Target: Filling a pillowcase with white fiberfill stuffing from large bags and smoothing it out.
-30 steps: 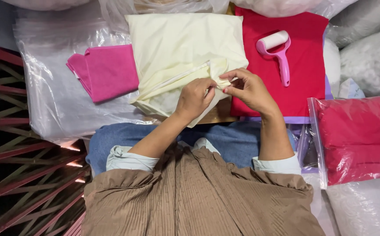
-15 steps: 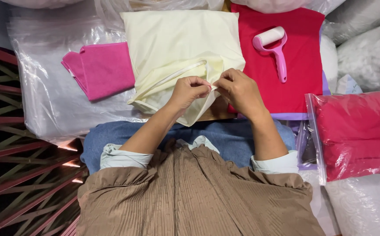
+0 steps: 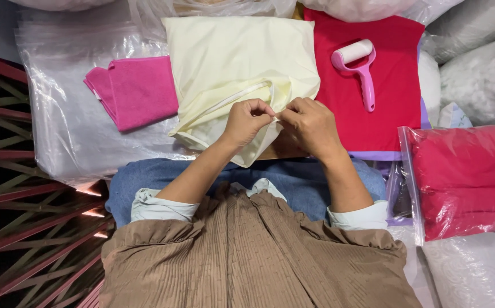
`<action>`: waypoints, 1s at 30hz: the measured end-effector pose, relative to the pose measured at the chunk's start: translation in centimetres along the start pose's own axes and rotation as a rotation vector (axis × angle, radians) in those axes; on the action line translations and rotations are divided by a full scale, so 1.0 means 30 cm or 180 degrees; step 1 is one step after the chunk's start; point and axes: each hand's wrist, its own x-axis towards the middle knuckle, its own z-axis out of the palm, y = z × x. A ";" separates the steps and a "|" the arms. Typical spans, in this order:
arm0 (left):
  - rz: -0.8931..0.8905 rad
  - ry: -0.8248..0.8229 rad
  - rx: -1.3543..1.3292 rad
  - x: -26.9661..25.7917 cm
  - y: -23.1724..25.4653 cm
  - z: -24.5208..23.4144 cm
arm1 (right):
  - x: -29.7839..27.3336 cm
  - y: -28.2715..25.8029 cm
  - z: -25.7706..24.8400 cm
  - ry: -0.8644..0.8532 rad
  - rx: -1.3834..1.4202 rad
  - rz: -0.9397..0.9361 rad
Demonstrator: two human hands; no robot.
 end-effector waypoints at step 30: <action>0.0035 -0.0726 0.0141 -0.005 -0.021 -0.048 | -0.004 0.034 -0.037 0.0053 0.1184 0.0493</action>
